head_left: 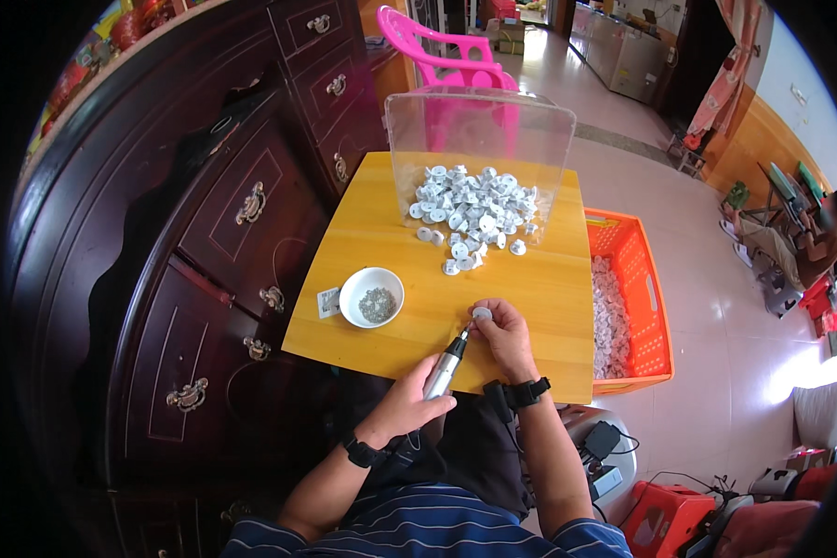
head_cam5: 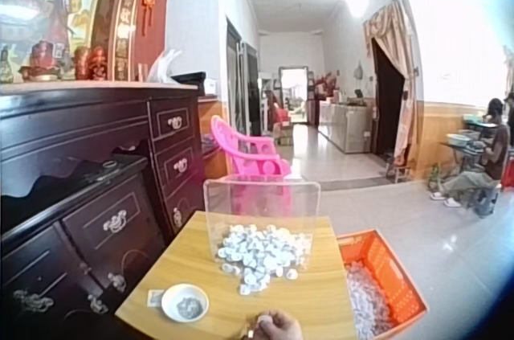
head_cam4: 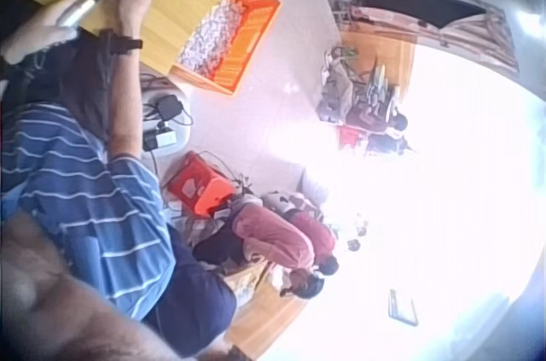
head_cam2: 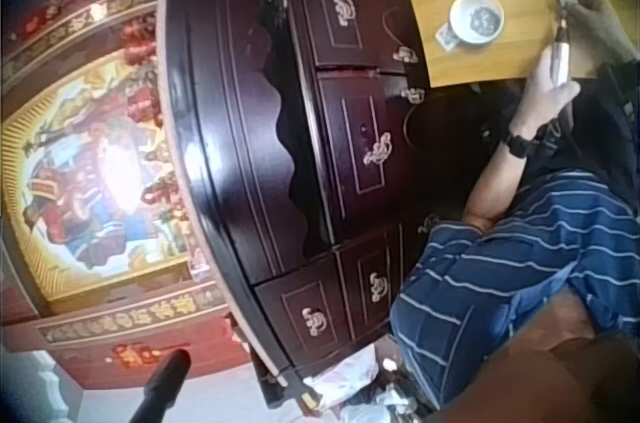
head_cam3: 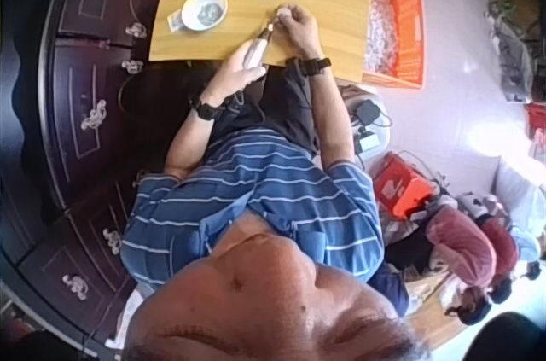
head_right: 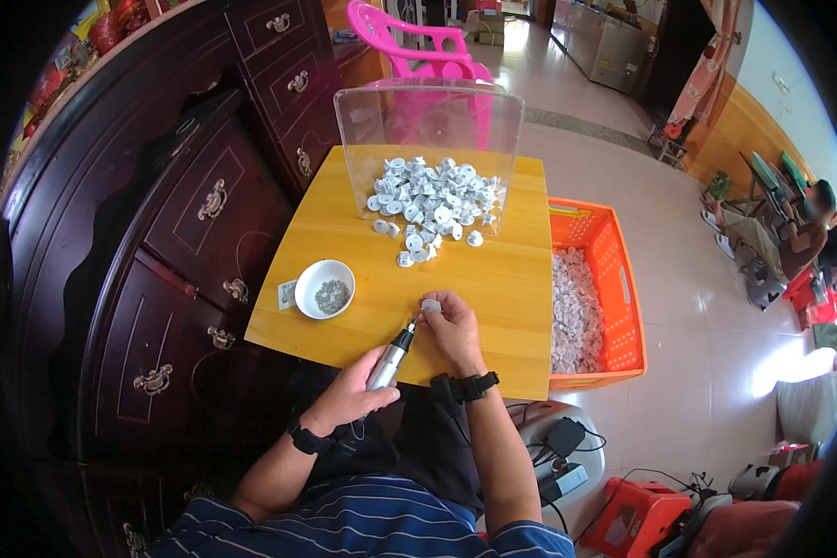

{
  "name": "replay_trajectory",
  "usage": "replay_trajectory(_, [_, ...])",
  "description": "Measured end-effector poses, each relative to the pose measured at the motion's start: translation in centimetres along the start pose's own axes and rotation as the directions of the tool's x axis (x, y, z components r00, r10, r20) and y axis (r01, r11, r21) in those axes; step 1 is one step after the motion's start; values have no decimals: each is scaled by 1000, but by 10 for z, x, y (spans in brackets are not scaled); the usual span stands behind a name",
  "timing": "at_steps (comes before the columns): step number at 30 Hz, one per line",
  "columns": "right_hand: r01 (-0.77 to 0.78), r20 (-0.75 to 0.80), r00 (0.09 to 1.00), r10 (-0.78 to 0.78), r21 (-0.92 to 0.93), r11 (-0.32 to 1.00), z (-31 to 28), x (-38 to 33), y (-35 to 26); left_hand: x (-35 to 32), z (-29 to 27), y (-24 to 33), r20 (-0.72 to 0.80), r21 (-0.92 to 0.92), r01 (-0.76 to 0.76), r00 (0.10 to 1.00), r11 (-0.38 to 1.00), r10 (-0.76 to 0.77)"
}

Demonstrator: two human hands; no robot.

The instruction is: Assembling small plastic components using an electric screwdriver.

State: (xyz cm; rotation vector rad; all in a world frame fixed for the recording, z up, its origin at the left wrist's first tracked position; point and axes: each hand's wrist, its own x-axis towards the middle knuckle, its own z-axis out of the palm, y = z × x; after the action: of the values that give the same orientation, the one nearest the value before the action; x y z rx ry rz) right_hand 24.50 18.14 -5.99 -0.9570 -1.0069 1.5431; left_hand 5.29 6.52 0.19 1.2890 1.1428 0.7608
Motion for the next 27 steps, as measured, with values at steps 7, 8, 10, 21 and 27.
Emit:
replay_trajectory(7, [12, -6, 1000, -13, -17, 1000, 4, -2, -2, 3, -2, -2, -27, 47, -6, 1000, 999, 7])
replay_trajectory(8, [11, -6, 1000, -12, -20, 1000, 4, -2, -3, 3, -2, -3, -23, 54, -6, 1000, 999, 7])
replay_trajectory(10, [10, -11, 1000, -10, -17, 1000, 4, -2, -2, 4, -2, -3, -16, 60, -6, 1000, 998, 7])
replay_trajectory(21, [12, 15, 1000, -10, -69, 998, 1, -2, -1, 5, -1, -4, -23, 52, -6, 1000, 999, 7])
replay_trajectory(27, [16, 27, 1000, -14, -82, 997, 0, -3, 2, 2, -1, 7, 6, -31, 104, 995, 994, -104])
